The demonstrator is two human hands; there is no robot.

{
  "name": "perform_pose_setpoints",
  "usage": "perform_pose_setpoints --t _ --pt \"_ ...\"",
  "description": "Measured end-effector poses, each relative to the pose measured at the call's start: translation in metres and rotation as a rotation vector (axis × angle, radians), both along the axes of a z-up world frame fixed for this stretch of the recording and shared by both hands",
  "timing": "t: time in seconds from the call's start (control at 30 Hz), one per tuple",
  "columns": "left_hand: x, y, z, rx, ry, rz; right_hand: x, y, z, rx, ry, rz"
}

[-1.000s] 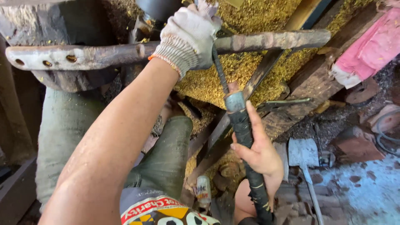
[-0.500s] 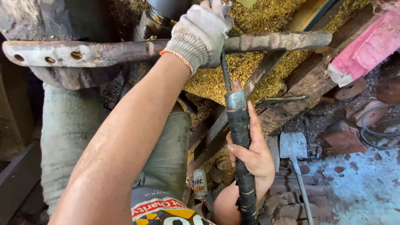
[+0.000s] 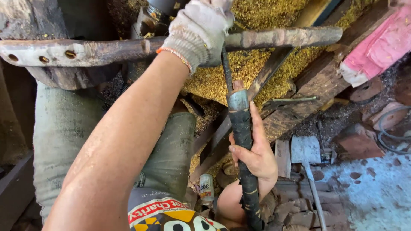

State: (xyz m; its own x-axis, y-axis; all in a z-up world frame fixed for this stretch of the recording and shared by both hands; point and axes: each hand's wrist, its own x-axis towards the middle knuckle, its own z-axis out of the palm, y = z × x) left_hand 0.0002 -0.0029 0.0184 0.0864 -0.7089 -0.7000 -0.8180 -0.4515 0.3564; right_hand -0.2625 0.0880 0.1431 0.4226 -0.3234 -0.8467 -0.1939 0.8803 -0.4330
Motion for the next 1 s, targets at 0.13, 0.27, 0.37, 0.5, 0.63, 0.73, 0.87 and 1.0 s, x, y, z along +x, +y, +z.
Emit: perform_pose_setpoints --t 0.13,0.27,0.37,0.5,0.63,0.73,0.87,1.0 --pt "0.0 -0.001 0.008 0.008 0.003 0.04 -0.006 0.002 0.0 0.015 0.008 0.026" --pt "0.002 0.004 0.001 -0.07 -0.009 -0.111 -0.006 0.0 -0.003 0.021 0.019 0.054" --pt "0.002 0.001 0.003 -0.08 -0.022 -0.103 -0.007 -0.002 -0.007 0.022 -0.013 0.054" --pt "-0.002 0.003 0.001 0.021 0.013 0.09 -0.011 -0.001 -0.007 -0.024 -0.012 0.085" --pt "-0.001 0.003 0.01 -0.211 -0.033 -0.07 -0.011 -0.003 -0.004 -0.018 -0.02 0.097" --pt "0.002 0.001 0.009 -0.107 -0.043 -0.092 -0.01 -0.003 -0.01 -0.003 0.024 0.089" --pt "-0.001 0.004 0.005 -0.102 -0.039 -0.164 -0.015 -0.005 -0.013 -0.003 -0.05 0.064" --pt "-0.004 0.009 -0.006 -0.248 -0.083 -0.086 -0.018 -0.004 -0.012 -0.023 -0.014 0.119"
